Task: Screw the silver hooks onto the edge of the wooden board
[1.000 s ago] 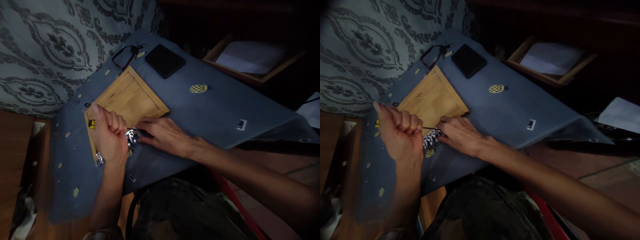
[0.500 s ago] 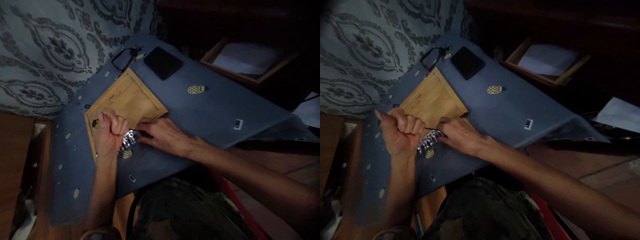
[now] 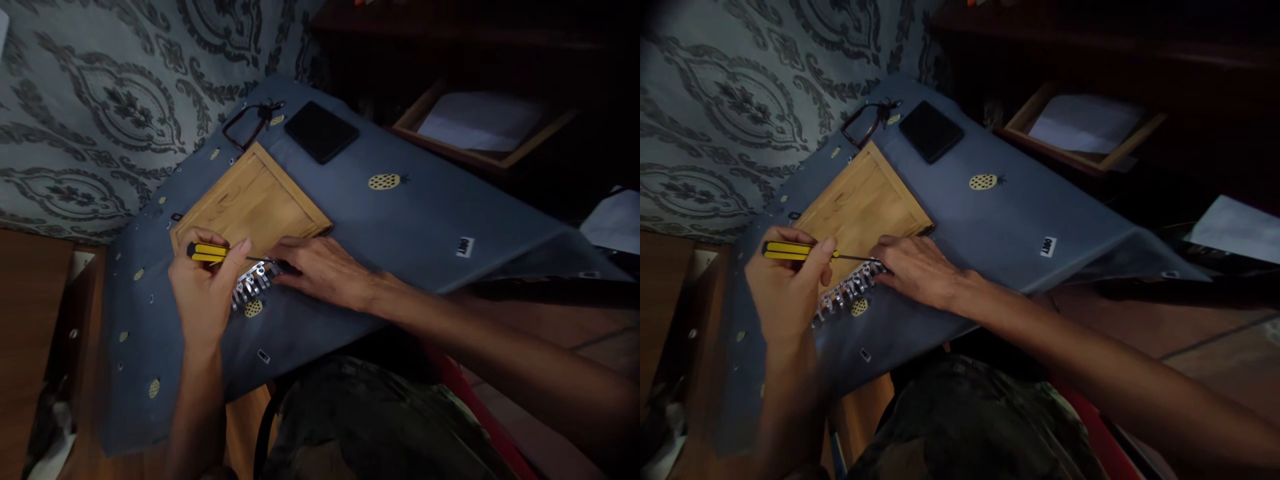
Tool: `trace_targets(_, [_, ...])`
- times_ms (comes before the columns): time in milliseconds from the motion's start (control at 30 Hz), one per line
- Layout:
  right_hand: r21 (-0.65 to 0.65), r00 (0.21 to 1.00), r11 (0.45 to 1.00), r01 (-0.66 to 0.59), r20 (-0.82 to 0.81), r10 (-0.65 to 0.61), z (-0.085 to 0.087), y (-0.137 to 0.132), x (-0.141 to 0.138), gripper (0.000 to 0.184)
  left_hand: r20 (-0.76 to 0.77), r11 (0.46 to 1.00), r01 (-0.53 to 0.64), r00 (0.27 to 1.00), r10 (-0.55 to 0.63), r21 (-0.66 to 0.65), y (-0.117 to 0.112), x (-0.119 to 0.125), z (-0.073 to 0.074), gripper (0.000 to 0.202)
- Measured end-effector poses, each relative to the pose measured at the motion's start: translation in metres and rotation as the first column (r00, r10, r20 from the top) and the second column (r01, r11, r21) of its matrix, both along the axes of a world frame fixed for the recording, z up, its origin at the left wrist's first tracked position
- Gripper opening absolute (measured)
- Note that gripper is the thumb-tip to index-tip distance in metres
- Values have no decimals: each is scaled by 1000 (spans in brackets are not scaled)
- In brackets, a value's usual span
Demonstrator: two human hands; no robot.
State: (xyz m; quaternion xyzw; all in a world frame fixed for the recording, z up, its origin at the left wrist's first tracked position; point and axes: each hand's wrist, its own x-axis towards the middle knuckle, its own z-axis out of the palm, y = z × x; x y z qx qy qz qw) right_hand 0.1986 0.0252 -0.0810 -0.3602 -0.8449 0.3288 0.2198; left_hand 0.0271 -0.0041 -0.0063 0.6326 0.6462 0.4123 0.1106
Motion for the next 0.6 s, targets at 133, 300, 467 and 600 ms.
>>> trace_targets(133, [-8,1000,1000,3,-20,-3,0,-1,0,29,101,998,-8,995,2,64,-8,5,-1,24])
trace_targets(300, [0,999,1000,10,-30,-10,-2,-2,0,30,28,995,-15,1000,12,102,-15,2,0,18])
trace_targets(467, [9,1000,1000,11,-26,-11,-2,-1,0,30,10,990,15,1000,-16,138,-14,-3,3,27])
trace_targets(600, [9,1000,1000,7,-7,-7,-1,-1,0,32,51,992,45,997,-51,118,-14,-5,4,32])
